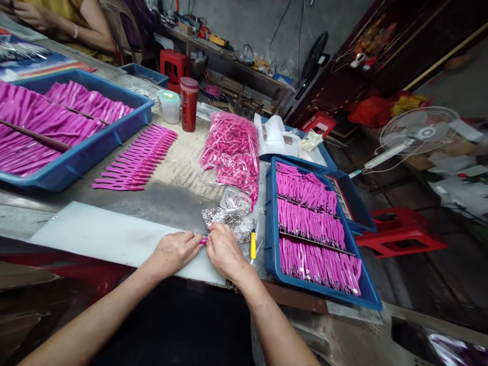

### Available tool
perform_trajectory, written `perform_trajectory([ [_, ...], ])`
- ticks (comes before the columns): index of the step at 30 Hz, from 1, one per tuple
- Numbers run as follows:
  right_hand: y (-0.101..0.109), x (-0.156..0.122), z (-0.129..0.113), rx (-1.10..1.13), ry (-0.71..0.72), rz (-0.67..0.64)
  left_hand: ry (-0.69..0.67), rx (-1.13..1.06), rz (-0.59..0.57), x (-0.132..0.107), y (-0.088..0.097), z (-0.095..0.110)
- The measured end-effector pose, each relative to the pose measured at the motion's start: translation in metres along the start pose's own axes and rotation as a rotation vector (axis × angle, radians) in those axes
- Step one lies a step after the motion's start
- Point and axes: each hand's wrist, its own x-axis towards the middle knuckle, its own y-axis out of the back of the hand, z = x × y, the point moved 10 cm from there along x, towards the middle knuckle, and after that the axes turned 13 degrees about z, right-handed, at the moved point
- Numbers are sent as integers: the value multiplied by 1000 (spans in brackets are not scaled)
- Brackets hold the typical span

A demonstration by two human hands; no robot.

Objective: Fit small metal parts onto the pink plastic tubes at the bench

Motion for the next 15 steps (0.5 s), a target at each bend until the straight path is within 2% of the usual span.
perform_trajectory([
  [9, -2, -1, 0, -11, 31, -7, 18, -18, -74, -1, -7, -1],
  [15, -2, -4, 0, -46, 21, 50, 30, -33, -71, 0, -6, -2],
])
